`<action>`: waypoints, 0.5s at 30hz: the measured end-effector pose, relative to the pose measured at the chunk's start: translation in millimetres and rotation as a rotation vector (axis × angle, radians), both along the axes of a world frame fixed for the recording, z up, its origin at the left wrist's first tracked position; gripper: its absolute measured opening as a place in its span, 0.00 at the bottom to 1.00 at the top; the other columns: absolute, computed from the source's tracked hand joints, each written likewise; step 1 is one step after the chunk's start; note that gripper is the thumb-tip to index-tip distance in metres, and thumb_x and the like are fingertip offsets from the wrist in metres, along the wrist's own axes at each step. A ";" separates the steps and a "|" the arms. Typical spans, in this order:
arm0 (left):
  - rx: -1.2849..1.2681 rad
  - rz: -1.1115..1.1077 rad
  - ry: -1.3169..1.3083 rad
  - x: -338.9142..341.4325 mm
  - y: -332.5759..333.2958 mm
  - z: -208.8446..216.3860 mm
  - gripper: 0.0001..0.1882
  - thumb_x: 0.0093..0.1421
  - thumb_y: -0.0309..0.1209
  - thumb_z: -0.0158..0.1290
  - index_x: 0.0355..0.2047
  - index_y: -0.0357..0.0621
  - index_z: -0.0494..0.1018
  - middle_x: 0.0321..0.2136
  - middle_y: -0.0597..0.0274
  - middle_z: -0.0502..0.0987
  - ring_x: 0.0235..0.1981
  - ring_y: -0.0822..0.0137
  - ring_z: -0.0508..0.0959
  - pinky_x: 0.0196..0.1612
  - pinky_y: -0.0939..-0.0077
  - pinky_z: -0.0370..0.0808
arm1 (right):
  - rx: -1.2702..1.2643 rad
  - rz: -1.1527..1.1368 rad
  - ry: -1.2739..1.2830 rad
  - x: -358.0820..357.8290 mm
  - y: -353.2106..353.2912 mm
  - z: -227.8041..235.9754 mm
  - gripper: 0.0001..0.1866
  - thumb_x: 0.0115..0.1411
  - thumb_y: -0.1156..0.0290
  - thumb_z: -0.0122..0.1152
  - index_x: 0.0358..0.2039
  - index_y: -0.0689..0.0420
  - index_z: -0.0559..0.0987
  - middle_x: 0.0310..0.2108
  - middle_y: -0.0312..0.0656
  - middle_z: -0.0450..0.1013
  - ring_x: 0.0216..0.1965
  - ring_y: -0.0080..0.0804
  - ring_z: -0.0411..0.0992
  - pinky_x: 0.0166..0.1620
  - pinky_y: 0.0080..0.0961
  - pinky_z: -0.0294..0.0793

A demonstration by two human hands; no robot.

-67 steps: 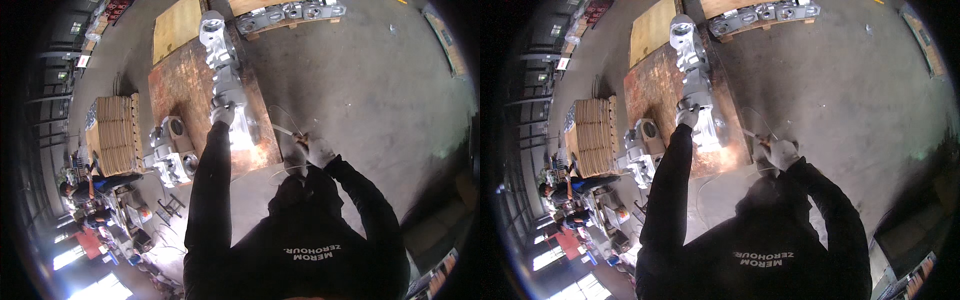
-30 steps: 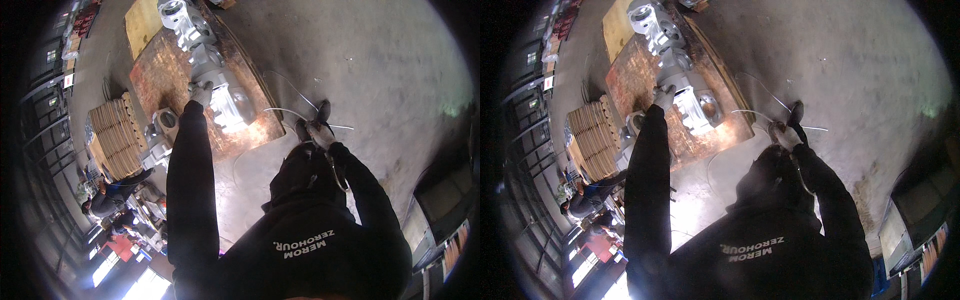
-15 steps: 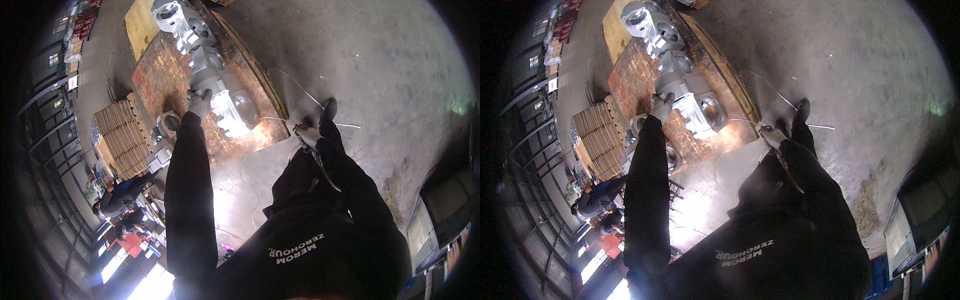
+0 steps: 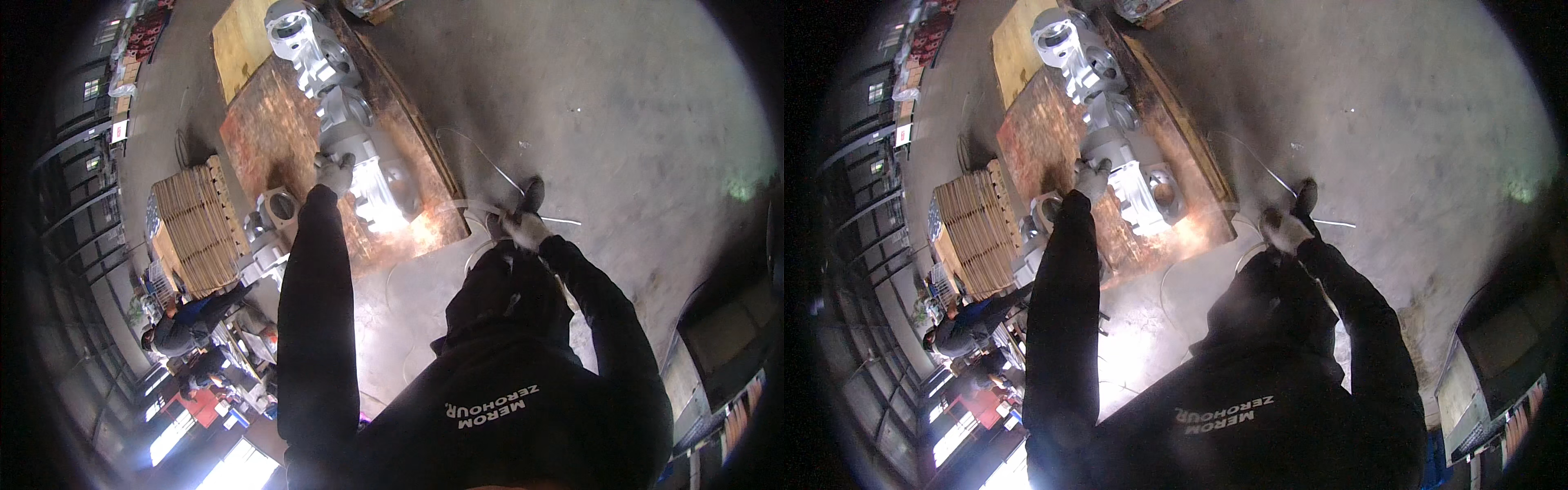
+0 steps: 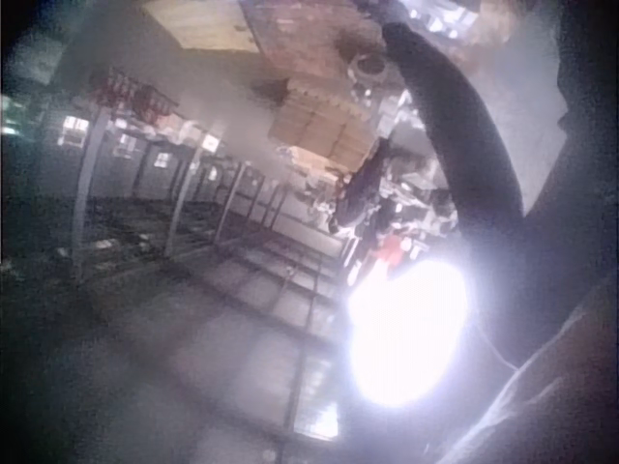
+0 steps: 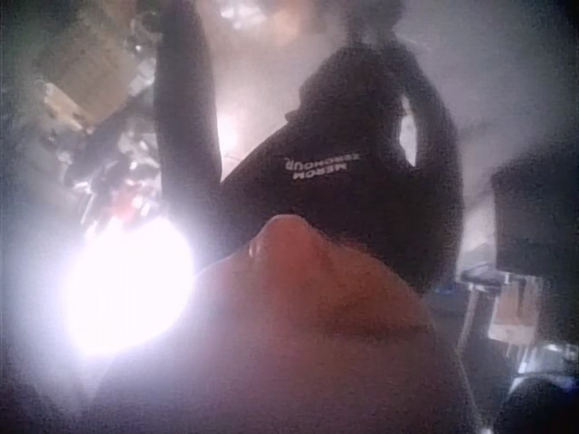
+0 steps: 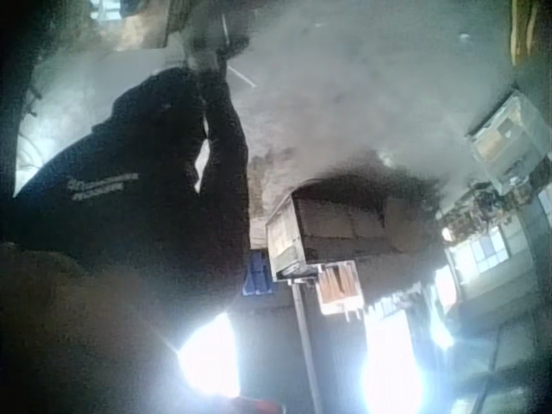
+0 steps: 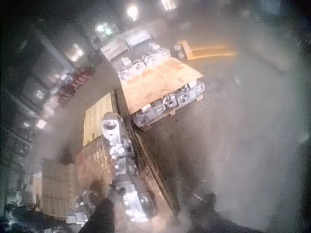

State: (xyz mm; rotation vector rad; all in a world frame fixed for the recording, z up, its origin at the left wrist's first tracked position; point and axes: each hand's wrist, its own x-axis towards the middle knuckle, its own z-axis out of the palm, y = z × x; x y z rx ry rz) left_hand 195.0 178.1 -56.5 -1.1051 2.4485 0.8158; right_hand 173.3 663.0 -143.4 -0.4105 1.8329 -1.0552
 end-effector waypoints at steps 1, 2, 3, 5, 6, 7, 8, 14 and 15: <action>-0.047 -0.006 -0.018 0.9 -0.1 -1.4 0.49 0.61 0.57 0.45 0.61 0.22 0.43 0.57 0.27 0.58 0.61 0.41 0.60 0.63 0.62 0.59 | 0.014 0.082 0.038 -0.6 0.9 9.7 0.14 0.66 0.61 0.51 0.39 0.60 0.74 0.33 0.42 0.73 0.33 0.32 0.72 0.38 0.30 0.72; -0.091 -0.009 -0.037 0.4 10.5 6.9 0.48 0.61 0.56 0.46 0.60 0.23 0.42 0.57 0.27 0.58 0.60 0.42 0.61 0.61 0.62 0.60 | 0.009 -0.005 -0.090 -9.3 -11.0 42.6 0.15 0.66 0.60 0.50 0.40 0.60 0.74 0.34 0.42 0.73 0.34 0.32 0.72 0.40 0.29 0.72; -0.141 -0.003 -0.057 3.0 14.9 16.6 0.48 0.61 0.55 0.48 0.60 0.24 0.42 0.56 0.27 0.58 0.60 0.42 0.61 0.60 0.61 0.62 | -0.003 -0.083 -0.217 -19.1 -25.5 78.0 0.16 0.67 0.59 0.49 0.41 0.59 0.75 0.35 0.42 0.73 0.36 0.32 0.72 0.42 0.29 0.72; -0.179 -0.098 -0.074 -1.5 4.6 7.4 0.48 0.60 0.54 0.50 0.59 0.25 0.38 0.56 0.27 0.59 0.60 0.43 0.62 0.59 0.62 0.64 | -0.201 -0.320 -0.231 -18.5 -37.4 62.8 0.18 0.67 0.53 0.48 0.40 0.57 0.75 0.27 0.39 0.72 0.28 0.30 0.72 0.34 0.29 0.74; -0.179 -0.112 -0.074 -4.0 2.4 0.4 0.48 0.60 0.53 0.50 0.59 0.26 0.38 0.56 0.28 0.59 0.60 0.43 0.62 0.58 0.62 0.64 | -0.160 -0.317 -0.291 -16.8 -44.6 42.9 0.19 0.66 0.52 0.49 0.39 0.57 0.75 0.24 0.37 0.70 0.24 0.29 0.70 0.30 0.28 0.72; -0.179 -0.128 -0.074 -7.0 0.6 -7.0 0.48 0.60 0.52 0.51 0.59 0.26 0.38 0.56 0.28 0.59 0.59 0.43 0.63 0.58 0.62 0.65 | -0.123 -0.314 -0.351 -18.1 -52.0 26.5 0.20 0.65 0.51 0.49 0.38 0.58 0.74 0.20 0.36 0.69 0.20 0.27 0.68 0.25 0.28 0.71; -0.164 -0.096 -0.065 -4.8 2.0 -8.3 0.47 0.59 0.52 0.51 0.58 0.27 0.39 0.55 0.29 0.59 0.59 0.43 0.63 0.58 0.62 0.65 | -0.099 -0.321 -0.376 -17.2 -59.4 28.0 0.22 0.65 0.50 0.50 0.36 0.59 0.74 0.17 0.35 0.66 0.16 0.26 0.65 0.21 0.28 0.68; -0.098 -0.049 -0.086 2.3 -8.1 -11.7 0.43 0.58 0.47 0.55 0.56 0.28 0.42 0.54 0.30 0.59 0.56 0.41 0.65 0.57 0.60 0.65 | -0.055 -0.278 -0.514 -25.9 -92.7 34.8 0.25 0.62 0.45 0.52 0.30 0.59 0.73 0.11 0.33 0.62 0.09 0.25 0.60 0.12 0.26 0.62; -0.098 -0.046 -0.062 8.3 -8.8 -13.4 0.43 0.59 0.47 0.55 0.56 0.27 0.42 0.54 0.30 0.59 0.55 0.41 0.65 0.56 0.60 0.65 | -0.063 -0.262 -0.553 -26.7 -95.3 37.0 0.25 0.62 0.45 0.51 0.29 0.58 0.73 0.11 0.33 0.62 0.09 0.25 0.60 0.11 0.26 0.62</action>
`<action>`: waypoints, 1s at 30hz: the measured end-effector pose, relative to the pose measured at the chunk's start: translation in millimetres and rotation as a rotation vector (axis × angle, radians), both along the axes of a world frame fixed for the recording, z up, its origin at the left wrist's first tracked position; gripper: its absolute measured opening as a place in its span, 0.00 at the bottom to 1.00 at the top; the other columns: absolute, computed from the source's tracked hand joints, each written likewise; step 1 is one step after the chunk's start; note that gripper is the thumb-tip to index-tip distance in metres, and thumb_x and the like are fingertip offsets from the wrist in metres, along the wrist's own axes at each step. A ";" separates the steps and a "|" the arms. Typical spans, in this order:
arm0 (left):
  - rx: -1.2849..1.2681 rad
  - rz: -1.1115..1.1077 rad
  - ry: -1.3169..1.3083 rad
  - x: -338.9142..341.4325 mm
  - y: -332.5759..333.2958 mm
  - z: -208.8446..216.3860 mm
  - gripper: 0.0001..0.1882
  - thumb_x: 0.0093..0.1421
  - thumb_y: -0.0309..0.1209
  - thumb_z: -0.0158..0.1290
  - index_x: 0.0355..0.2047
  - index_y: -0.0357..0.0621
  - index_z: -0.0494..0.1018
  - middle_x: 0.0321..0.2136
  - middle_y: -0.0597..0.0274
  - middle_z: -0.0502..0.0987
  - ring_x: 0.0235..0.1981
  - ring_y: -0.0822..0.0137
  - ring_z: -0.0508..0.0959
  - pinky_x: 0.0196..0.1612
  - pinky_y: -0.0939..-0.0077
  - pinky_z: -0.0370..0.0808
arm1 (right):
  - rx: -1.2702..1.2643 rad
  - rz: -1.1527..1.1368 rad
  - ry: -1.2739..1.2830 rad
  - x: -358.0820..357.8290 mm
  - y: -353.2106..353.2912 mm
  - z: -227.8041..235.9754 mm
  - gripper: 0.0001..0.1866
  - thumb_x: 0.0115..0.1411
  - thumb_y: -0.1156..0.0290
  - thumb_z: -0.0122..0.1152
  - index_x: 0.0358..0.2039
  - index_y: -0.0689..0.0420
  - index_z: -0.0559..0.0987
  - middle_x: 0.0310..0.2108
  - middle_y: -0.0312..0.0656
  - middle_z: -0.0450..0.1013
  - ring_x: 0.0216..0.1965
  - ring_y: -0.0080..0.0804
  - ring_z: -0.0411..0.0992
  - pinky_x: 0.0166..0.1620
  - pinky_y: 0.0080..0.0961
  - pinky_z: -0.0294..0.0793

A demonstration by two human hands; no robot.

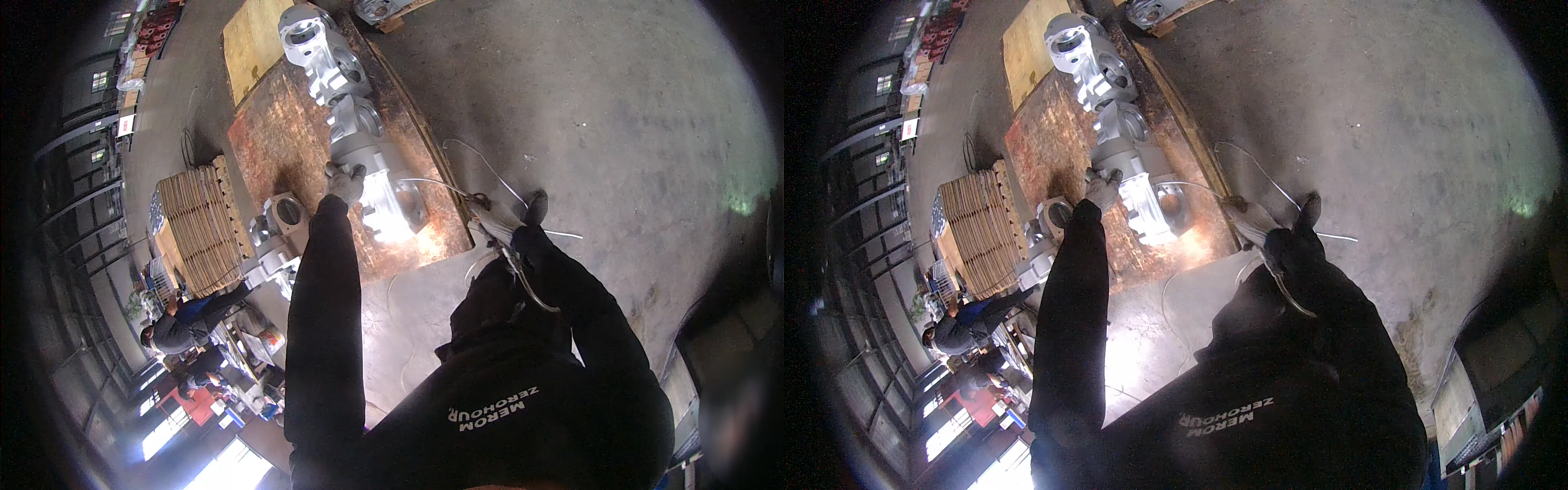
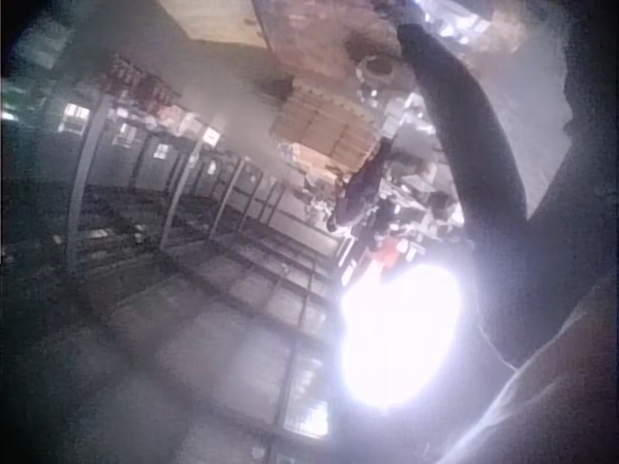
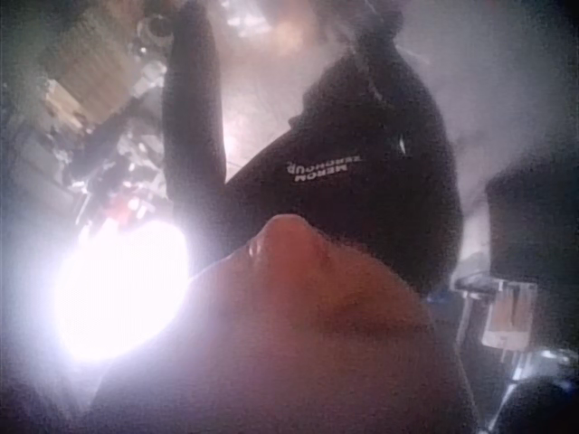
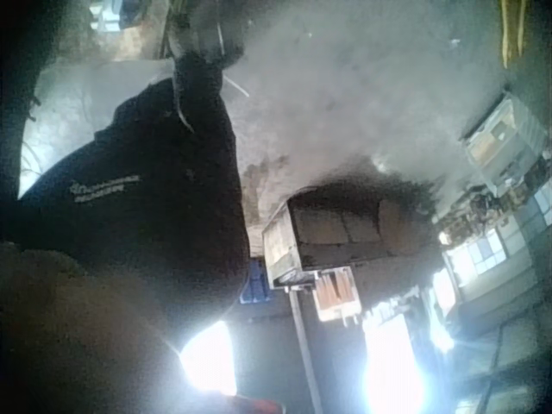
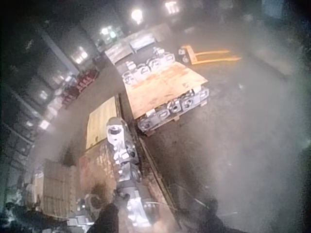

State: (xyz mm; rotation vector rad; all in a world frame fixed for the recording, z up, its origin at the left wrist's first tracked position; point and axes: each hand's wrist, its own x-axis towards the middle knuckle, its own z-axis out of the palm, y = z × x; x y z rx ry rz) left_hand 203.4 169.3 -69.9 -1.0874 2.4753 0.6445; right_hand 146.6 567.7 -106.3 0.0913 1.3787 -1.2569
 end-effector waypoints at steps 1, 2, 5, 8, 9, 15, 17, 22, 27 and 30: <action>-0.002 0.001 0.025 4.5 -2.3 -1.0 0.44 0.59 0.46 0.55 0.56 0.27 0.41 0.54 0.30 0.58 0.55 0.40 0.66 0.56 0.60 0.66 | 0.001 0.012 -0.008 -0.5 -2.4 -2.6 0.26 0.62 0.44 0.51 0.29 0.59 0.73 0.11 0.33 0.62 0.09 0.25 0.61 0.11 0.26 0.62; 0.038 0.006 0.075 -9.3 19.3 8.7 0.45 0.59 0.46 0.54 0.57 0.25 0.40 0.55 0.30 0.58 0.55 0.41 0.66 0.56 0.60 0.66 | 0.023 0.001 -0.013 -5.1 1.8 -11.0 0.26 0.63 0.44 0.50 0.28 0.59 0.73 0.11 0.34 0.63 0.09 0.25 0.61 0.12 0.25 0.62; 0.015 0.020 0.061 -7.3 17.8 17.4 0.48 0.60 0.47 0.53 0.59 0.23 0.36 0.56 0.30 0.58 0.56 0.42 0.66 0.56 0.62 0.67 | -0.014 0.080 0.036 -25.2 -4.6 -2.9 0.26 0.64 0.43 0.47 0.32 0.56 0.74 0.12 0.35 0.63 0.09 0.25 0.62 0.11 0.25 0.63; 0.050 0.015 0.071 -8.4 12.7 15.3 0.49 0.60 0.49 0.52 0.59 0.22 0.35 0.57 0.29 0.57 0.56 0.43 0.66 0.56 0.63 0.67 | 0.021 0.089 -0.017 -25.5 -13.5 -17.2 0.21 0.65 0.45 0.44 0.39 0.51 0.73 0.13 0.34 0.61 0.08 0.24 0.58 0.11 0.25 0.63; 0.079 0.017 0.089 -10.3 15.9 17.2 0.49 0.60 0.49 0.51 0.59 0.22 0.35 0.57 0.29 0.57 0.57 0.43 0.66 0.57 0.64 0.67 | 0.011 0.084 -0.011 -25.3 -10.2 -21.3 0.21 0.66 0.46 0.44 0.39 0.52 0.73 0.13 0.35 0.62 0.09 0.24 0.59 0.11 0.26 0.63; -0.003 -0.004 0.118 31.2 -21.4 -7.7 0.50 0.60 0.48 0.52 0.59 0.20 0.34 0.55 0.27 0.60 0.58 0.41 0.65 0.57 0.61 0.67 | 0.087 -0.022 0.222 -31.3 19.5 -47.1 0.21 0.64 0.47 0.50 0.28 0.54 0.74 0.14 0.32 0.65 0.13 0.22 0.63 0.17 0.25 0.60; 0.042 -0.008 0.043 -13.3 23.2 21.3 0.50 0.60 0.48 0.52 0.59 0.20 0.35 0.55 0.27 0.59 0.58 0.40 0.64 0.57 0.60 0.66 | 0.193 -0.091 0.176 -28.0 33.4 -76.1 0.22 0.64 0.47 0.51 0.26 0.54 0.75 0.15 0.33 0.67 0.14 0.22 0.65 0.19 0.24 0.61; 0.033 0.006 0.069 -7.9 28.8 39.0 0.49 0.60 0.47 0.53 0.60 0.21 0.35 0.56 0.26 0.59 0.58 0.39 0.64 0.57 0.59 0.66 | 0.180 -0.053 -0.042 -15.3 -6.1 -83.8 0.26 0.61 0.43 0.51 0.23 0.55 0.71 0.13 0.36 0.65 0.10 0.25 0.63 0.13 0.28 0.64; 0.057 0.025 -0.015 -9.7 30.1 45.4 0.50 0.59 0.46 0.54 0.60 0.23 0.35 0.55 0.26 0.59 0.58 0.39 0.64 0.56 0.58 0.66 | 0.117 -0.019 -0.200 -30.1 -23.0 -87.6 0.22 0.64 0.48 0.49 0.25 0.53 0.69 0.10 0.33 0.61 0.08 0.24 0.60 0.10 0.26 0.61; 0.042 -0.038 0.002 -1.9 15.8 34.8 0.50 0.58 0.47 0.54 0.61 0.25 0.35 0.55 0.29 0.60 0.57 0.41 0.65 0.56 0.58 0.66 | 0.105 0.023 -0.149 -49.7 -19.2 -106.8 0.20 0.64 0.48 0.50 0.25 0.52 0.70 0.10 0.32 0.61 0.09 0.23 0.61 0.10 0.25 0.61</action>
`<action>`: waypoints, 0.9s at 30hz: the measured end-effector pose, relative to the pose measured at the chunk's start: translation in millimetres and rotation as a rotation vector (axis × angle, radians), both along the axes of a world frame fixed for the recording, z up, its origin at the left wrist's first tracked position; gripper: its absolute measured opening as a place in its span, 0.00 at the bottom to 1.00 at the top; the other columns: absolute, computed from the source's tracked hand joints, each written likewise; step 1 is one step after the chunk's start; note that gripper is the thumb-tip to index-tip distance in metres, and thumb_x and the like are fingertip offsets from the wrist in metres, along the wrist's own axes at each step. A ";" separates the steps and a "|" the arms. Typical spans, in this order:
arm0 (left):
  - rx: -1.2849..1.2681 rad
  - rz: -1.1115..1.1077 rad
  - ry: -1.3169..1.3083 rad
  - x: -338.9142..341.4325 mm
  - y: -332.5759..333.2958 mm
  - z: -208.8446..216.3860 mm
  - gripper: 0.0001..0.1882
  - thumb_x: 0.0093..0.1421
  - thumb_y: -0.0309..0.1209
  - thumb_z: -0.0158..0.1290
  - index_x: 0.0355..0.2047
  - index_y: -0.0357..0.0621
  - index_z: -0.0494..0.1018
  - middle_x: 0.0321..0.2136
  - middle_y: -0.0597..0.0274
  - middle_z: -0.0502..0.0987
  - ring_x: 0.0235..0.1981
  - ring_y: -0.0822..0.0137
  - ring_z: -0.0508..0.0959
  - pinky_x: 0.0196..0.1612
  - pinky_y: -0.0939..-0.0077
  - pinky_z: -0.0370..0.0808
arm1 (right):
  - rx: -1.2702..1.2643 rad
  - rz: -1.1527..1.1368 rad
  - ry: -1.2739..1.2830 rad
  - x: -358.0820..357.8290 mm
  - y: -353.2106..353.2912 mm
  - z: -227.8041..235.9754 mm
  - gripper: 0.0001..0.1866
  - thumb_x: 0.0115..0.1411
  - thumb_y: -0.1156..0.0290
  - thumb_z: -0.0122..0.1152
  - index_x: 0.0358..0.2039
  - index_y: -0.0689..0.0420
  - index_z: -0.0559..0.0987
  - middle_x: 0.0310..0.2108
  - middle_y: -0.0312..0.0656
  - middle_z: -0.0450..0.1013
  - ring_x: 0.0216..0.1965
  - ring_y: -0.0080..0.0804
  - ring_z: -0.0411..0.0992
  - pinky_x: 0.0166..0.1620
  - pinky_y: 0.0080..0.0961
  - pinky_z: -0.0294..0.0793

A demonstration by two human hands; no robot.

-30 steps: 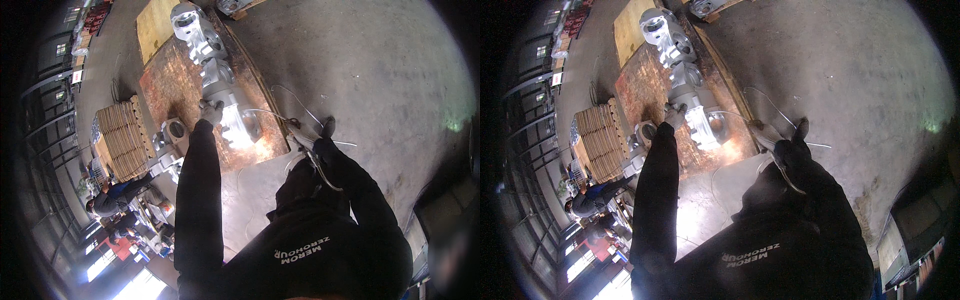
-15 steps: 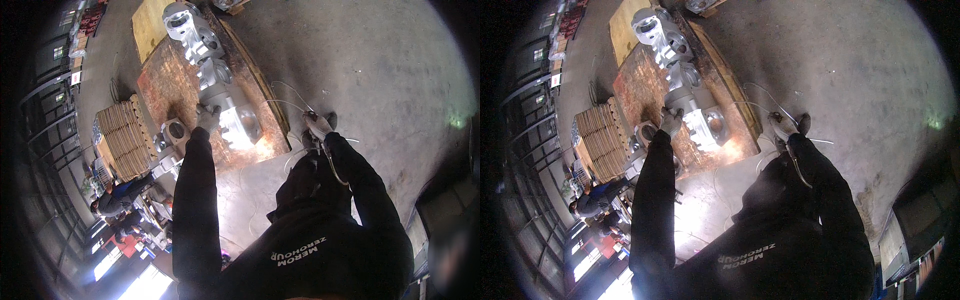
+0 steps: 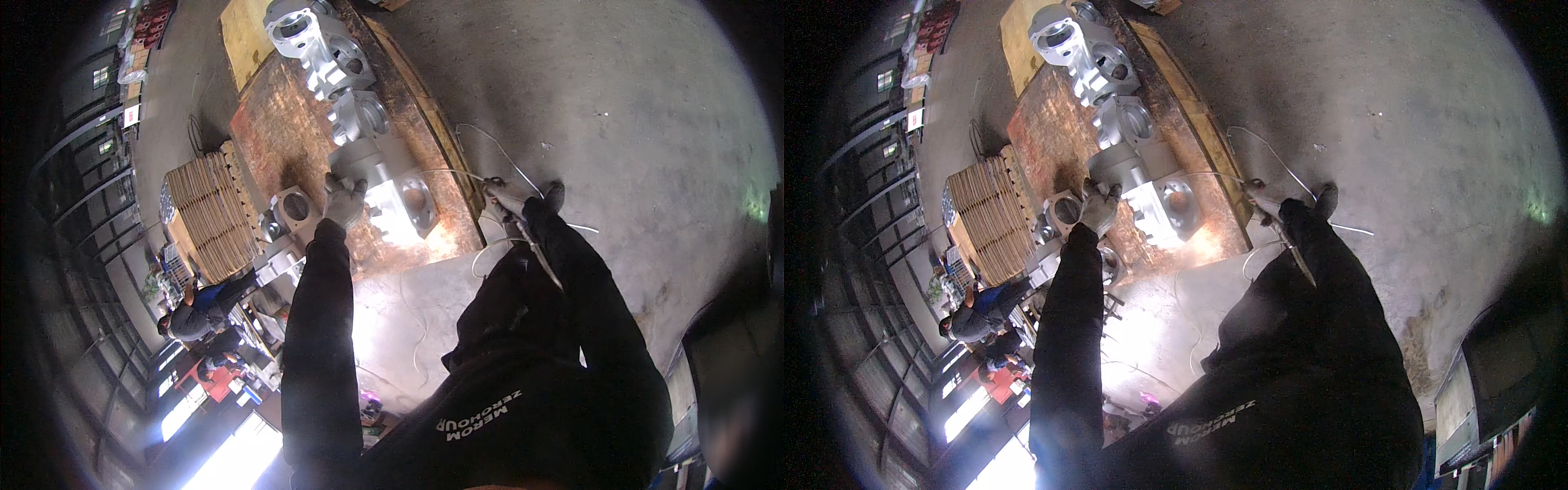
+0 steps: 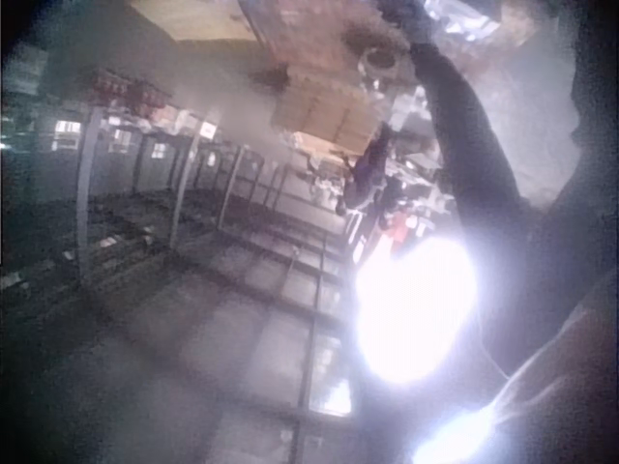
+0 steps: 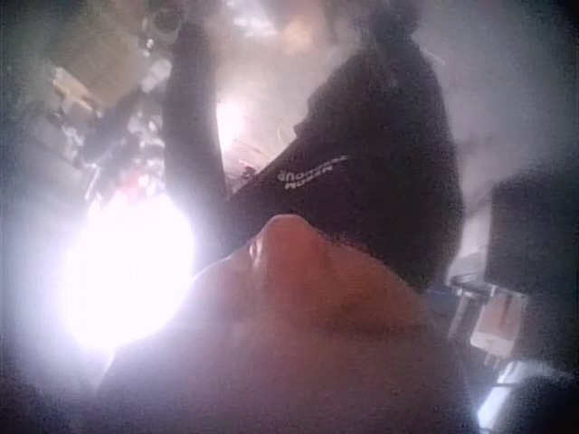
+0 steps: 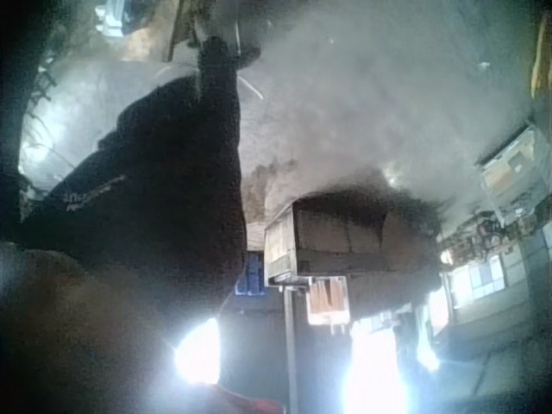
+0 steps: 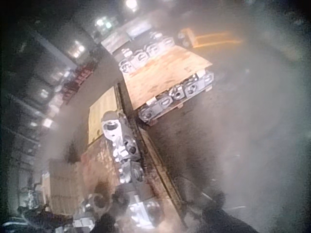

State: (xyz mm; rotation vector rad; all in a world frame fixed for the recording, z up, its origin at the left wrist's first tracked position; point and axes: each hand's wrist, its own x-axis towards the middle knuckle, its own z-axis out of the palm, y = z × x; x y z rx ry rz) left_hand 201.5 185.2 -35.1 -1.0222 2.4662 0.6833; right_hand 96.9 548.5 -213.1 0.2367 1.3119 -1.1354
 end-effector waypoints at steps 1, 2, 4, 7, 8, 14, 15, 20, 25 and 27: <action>0.002 0.000 0.006 2.1 -2.9 -3.1 0.49 0.58 0.46 0.55 0.61 0.25 0.36 0.55 0.30 0.60 0.56 0.41 0.65 0.55 0.58 0.66 | -0.016 0.000 0.022 -6.4 2.1 -8.2 0.20 0.63 0.48 0.50 0.25 0.52 0.71 0.10 0.32 0.61 0.09 0.23 0.61 0.10 0.25 0.61; 0.005 0.001 0.014 0.3 -1.1 -3.5 0.49 0.58 0.46 0.55 0.61 0.25 0.36 0.54 0.30 0.61 0.56 0.40 0.65 0.55 0.57 0.67 | 0.035 0.111 0.065 -15.9 -3.9 -7.5 0.21 0.63 0.47 0.50 0.27 0.52 0.72 0.10 0.32 0.61 0.09 0.24 0.62 0.11 0.26 0.62; -0.004 0.003 0.014 -4.7 2.3 -3.7 0.48 0.58 0.45 0.56 0.60 0.26 0.38 0.54 0.31 0.61 0.55 0.40 0.65 0.54 0.56 0.67 | 0.067 0.109 0.088 -15.7 -7.5 1.3 0.22 0.62 0.46 0.50 0.27 0.53 0.73 0.11 0.32 0.62 0.09 0.24 0.61 0.10 0.26 0.61; -0.011 0.018 0.025 -1.9 11.1 7.9 0.47 0.57 0.43 0.58 0.59 0.27 0.40 0.54 0.31 0.61 0.55 0.39 0.65 0.54 0.56 0.67 | 0.073 0.260 0.344 -20.6 -0.7 27.3 0.22 0.63 0.50 0.50 0.29 0.58 0.75 0.21 0.43 0.71 0.20 0.36 0.70 0.23 0.33 0.71; 0.006 0.010 0.056 9.5 -0.6 1.6 0.47 0.57 0.43 0.58 0.59 0.27 0.40 0.54 0.32 0.61 0.55 0.40 0.65 0.54 0.57 0.67 | 0.019 0.281 0.513 -17.5 9.6 26.7 0.22 0.64 0.51 0.50 0.30 0.60 0.75 0.26 0.45 0.74 0.26 0.40 0.73 0.29 0.34 0.73; -0.017 -0.035 0.124 17.2 -26.1 -47.4 0.46 0.58 0.43 0.57 0.59 0.26 0.40 0.54 0.32 0.61 0.54 0.44 0.67 0.54 0.60 0.67 | -0.084 0.581 0.730 12.9 93.4 5.7 0.20 0.64 0.55 0.49 0.43 0.58 0.77 0.42 0.57 0.74 0.48 0.54 0.71 0.48 0.42 0.70; -0.007 0.002 0.162 14.1 -13.1 -40.8 0.46 0.58 0.43 0.57 0.59 0.26 0.40 0.54 0.32 0.61 0.54 0.44 0.67 0.54 0.60 0.66 | -0.027 0.412 0.653 2.9 87.1 25.6 0.20 0.64 0.55 0.49 0.42 0.59 0.77 0.42 0.57 0.74 0.47 0.55 0.72 0.48 0.43 0.70; 0.040 0.073 0.123 -7.1 7.4 -11.3 0.49 0.57 0.44 0.58 0.60 0.26 0.38 0.55 0.33 0.60 0.55 0.44 0.66 0.55 0.61 0.66 | -0.334 0.578 1.006 -11.1 55.1 76.3 0.17 0.65 0.60 0.48 0.44 0.61 0.76 0.40 0.50 0.76 0.42 0.45 0.75 0.44 0.37 0.73; 0.028 0.073 0.098 22.6 -23.2 -29.9 0.49 0.57 0.42 0.59 0.60 0.27 0.37 0.54 0.34 0.61 0.55 0.46 0.65 0.56 0.61 0.65 | -0.247 0.504 0.881 10.9 24.8 63.0 0.18 0.64 0.60 0.46 0.44 0.62 0.74 0.35 0.48 0.76 0.34 0.45 0.76 0.36 0.36 0.74; 0.037 0.029 0.110 -16.1 -1.3 -26.8 0.49 0.57 0.42 0.58 0.61 0.27 0.36 0.55 0.34 0.60 0.56 0.47 0.64 0.57 0.61 0.64 | -0.334 0.377 1.001 30.0 38.5 18.1 0.23 0.64 0.53 0.48 0.44 0.64 0.72 0.30 0.51 0.76 0.27 0.44 0.76 0.27 0.37 0.75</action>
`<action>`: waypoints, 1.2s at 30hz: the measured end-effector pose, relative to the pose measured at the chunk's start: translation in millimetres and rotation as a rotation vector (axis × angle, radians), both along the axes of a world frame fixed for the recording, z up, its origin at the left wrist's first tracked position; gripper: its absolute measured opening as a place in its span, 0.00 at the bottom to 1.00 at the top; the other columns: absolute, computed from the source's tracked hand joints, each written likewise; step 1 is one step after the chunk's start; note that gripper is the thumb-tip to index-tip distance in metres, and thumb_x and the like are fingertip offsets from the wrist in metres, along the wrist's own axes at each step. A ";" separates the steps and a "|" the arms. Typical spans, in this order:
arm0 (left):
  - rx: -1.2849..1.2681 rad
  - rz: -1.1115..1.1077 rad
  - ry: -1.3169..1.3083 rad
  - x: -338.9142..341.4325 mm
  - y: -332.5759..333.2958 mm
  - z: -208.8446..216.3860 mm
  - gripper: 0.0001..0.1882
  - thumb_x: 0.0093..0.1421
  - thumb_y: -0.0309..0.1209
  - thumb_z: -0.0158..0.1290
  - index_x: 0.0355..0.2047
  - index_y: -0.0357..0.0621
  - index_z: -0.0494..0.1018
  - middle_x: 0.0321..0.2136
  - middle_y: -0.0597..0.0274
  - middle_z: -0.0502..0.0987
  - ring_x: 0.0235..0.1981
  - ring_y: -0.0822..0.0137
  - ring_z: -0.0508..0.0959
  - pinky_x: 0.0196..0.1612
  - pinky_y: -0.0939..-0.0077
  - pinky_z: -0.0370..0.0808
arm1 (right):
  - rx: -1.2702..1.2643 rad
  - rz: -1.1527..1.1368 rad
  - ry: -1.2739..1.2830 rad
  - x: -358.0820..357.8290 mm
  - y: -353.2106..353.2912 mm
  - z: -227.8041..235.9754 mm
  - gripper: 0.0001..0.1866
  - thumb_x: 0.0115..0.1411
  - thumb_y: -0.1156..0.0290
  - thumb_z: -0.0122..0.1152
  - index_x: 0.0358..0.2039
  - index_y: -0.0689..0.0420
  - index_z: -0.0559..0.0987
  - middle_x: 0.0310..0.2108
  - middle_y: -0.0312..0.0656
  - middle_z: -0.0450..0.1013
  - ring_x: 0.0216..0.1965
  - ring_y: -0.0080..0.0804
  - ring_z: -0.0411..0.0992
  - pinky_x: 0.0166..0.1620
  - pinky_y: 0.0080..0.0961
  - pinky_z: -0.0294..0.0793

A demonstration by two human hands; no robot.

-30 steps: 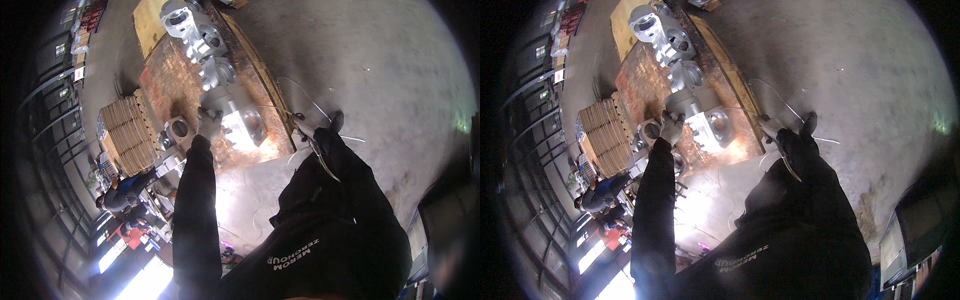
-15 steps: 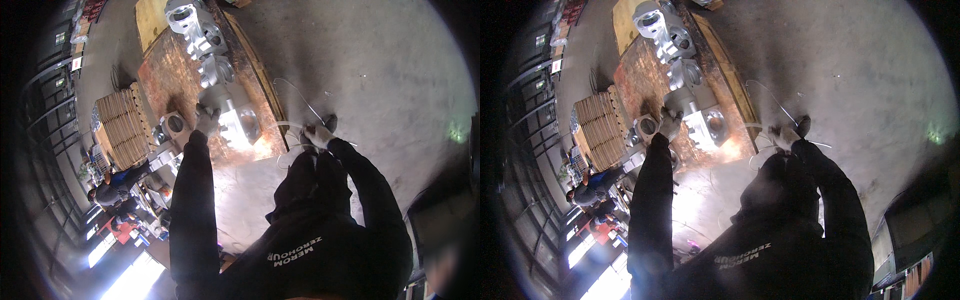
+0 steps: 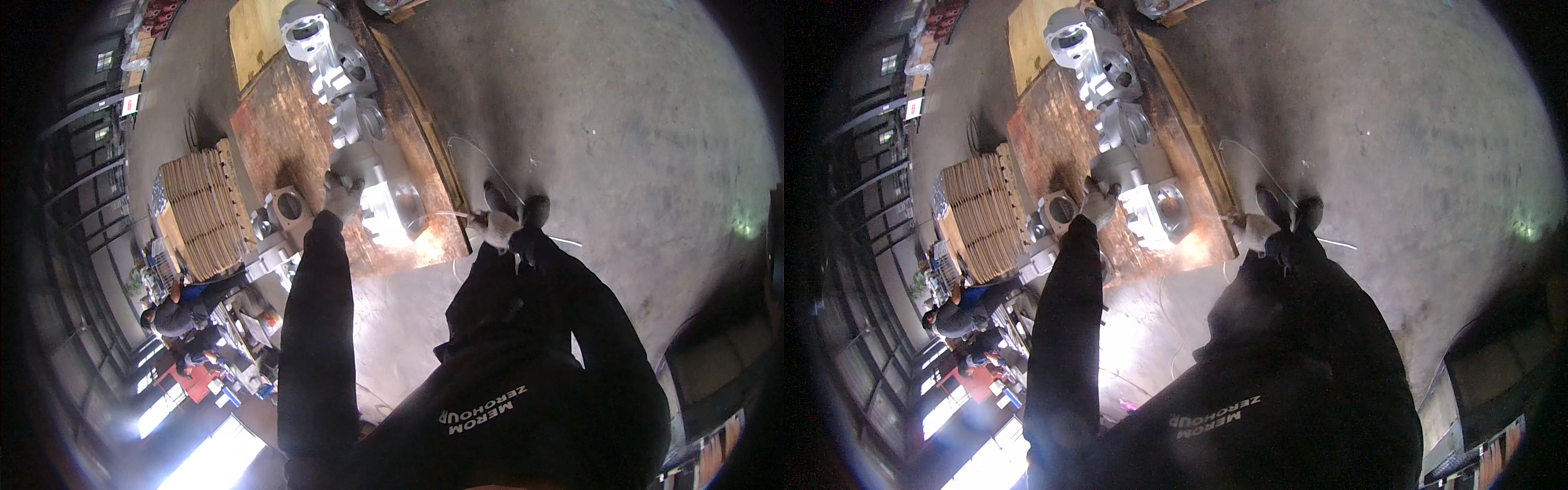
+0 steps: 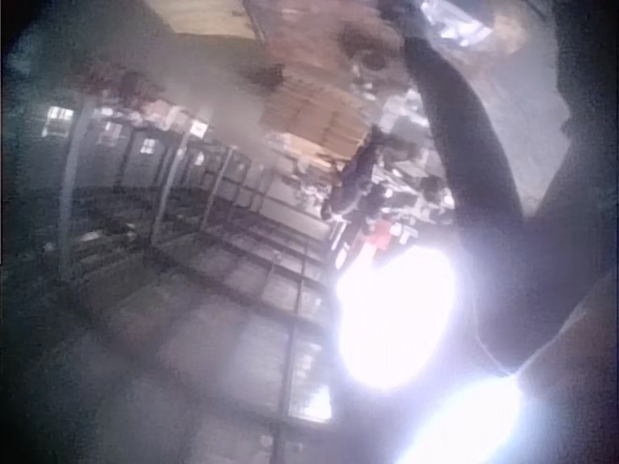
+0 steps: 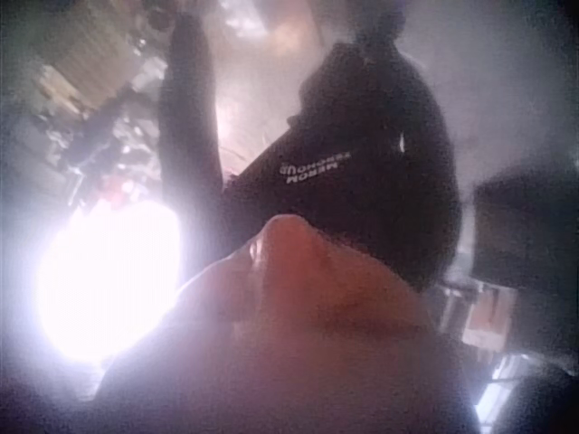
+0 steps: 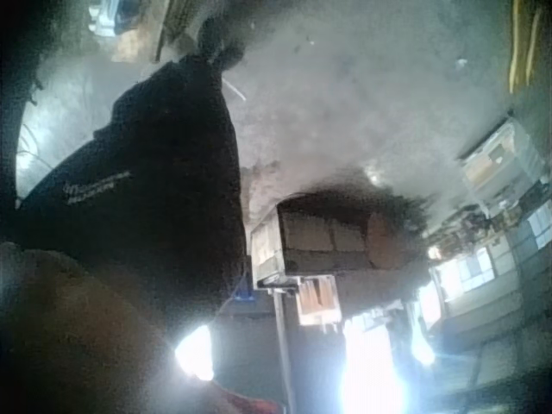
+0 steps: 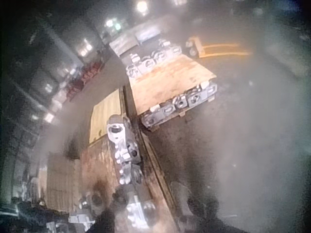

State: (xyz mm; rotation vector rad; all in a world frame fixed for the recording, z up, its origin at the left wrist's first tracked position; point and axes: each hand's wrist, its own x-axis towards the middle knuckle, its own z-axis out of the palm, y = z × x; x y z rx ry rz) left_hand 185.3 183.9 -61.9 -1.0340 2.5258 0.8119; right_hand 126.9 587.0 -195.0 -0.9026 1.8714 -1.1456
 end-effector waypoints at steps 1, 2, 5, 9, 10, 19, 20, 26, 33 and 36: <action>-0.019 0.023 -0.002 6.9 5.9 7.4 0.49 0.57 0.41 0.58 0.61 0.27 0.36 0.55 0.34 0.60 0.57 0.47 0.64 0.57 0.61 0.63 | 0.158 -0.029 -0.340 -4.6 -8.8 23.7 0.24 0.65 0.53 0.47 0.43 0.64 0.72 0.28 0.50 0.75 0.21 0.40 0.75 0.22 0.35 0.73; 0.026 0.080 0.028 20.0 5.5 13.3 0.50 0.57 0.41 0.58 0.61 0.27 0.35 0.55 0.34 0.60 0.57 0.47 0.63 0.57 0.61 0.63 | 0.320 -0.042 -0.673 -14.8 -19.2 57.1 0.25 0.65 0.52 0.45 0.43 0.65 0.72 0.27 0.49 0.75 0.16 0.37 0.73 0.18 0.33 0.71; 0.126 0.126 0.081 26.7 9.6 11.7 0.51 0.56 0.41 0.58 0.62 0.26 0.34 0.56 0.33 0.59 0.58 0.46 0.62 0.57 0.61 0.63 | 0.438 -0.045 -0.653 -25.7 -14.8 62.0 0.28 0.66 0.48 0.43 0.38 0.65 0.73 0.24 0.46 0.74 0.11 0.31 0.68 0.13 0.30 0.67; 0.032 0.021 0.070 42.8 -20.2 -21.1 0.52 0.57 0.41 0.58 0.62 0.26 0.32 0.58 0.34 0.57 0.59 0.45 0.61 0.59 0.62 0.62 | 0.202 -0.270 -0.547 -38.9 -18.9 60.3 0.26 0.65 0.47 0.47 0.35 0.60 0.75 0.18 0.41 0.70 0.13 0.28 0.66 0.17 0.30 0.65; 0.000 0.005 0.064 54.9 -27.0 -24.8 0.52 0.57 0.41 0.58 0.62 0.26 0.32 0.58 0.34 0.57 0.60 0.45 0.60 0.60 0.63 0.61 | 0.199 -0.401 -0.627 -46.1 -26.1 71.8 0.24 0.64 0.47 0.49 0.35 0.58 0.76 0.17 0.40 0.68 0.13 0.27 0.65 0.18 0.30 0.64; 0.150 0.151 0.038 -0.7 28.9 31.5 0.53 0.58 0.41 0.57 0.62 0.27 0.28 0.59 0.37 0.56 0.60 0.49 0.62 0.59 0.63 0.62 | 0.106 -0.441 -0.716 -89.5 -97.6 53.0 0.16 0.65 0.55 0.52 0.35 0.56 0.77 0.20 0.33 0.70 0.16 0.21 0.65 0.19 0.26 0.65; 0.089 0.121 0.041 11.1 20.6 28.5 0.54 0.58 0.41 0.57 0.62 0.27 0.28 0.59 0.37 0.56 0.59 0.49 0.62 0.59 0.63 0.62 | 0.109 -0.421 -0.777 -90.1 -104.2 56.3 0.15 0.64 0.57 0.54 0.35 0.57 0.77 0.22 0.34 0.72 0.16 0.23 0.66 0.19 0.26 0.66; 0.019 0.079 -0.021 17.8 11.8 18.6 0.56 0.57 0.43 0.59 0.62 0.25 0.28 0.60 0.36 0.52 0.61 0.46 0.59 0.61 0.64 0.59 | 0.266 -0.287 -0.726 -113.9 -119.9 77.5 0.19 0.60 0.66 0.60 0.49 0.61 0.71 0.33 0.41 0.74 0.30 0.24 0.72 0.32 0.23 0.73; 0.123 0.056 0.054 17.3 12.2 17.8 0.53 0.59 0.42 0.57 0.62 0.27 0.27 0.59 0.39 0.53 0.58 0.48 0.61 0.61 0.63 0.59 | 0.210 -0.334 -0.540 -112.6 -124.0 46.6 0.22 0.62 0.63 0.56 0.54 0.59 0.70 0.34 0.44 0.75 0.34 0.30 0.74 0.38 0.25 0.74; 0.092 0.014 0.072 27.3 6.5 19.4 0.52 0.59 0.40 0.56 0.62 0.30 0.27 0.58 0.40 0.54 0.58 0.49 0.62 0.58 0.62 0.63 | 0.124 -0.373 -0.623 -106.8 -108.4 25.1 0.19 0.63 0.57 0.53 0.47 0.58 0.74 0.31 0.43 0.74 0.28 0.30 0.72 0.34 0.26 0.70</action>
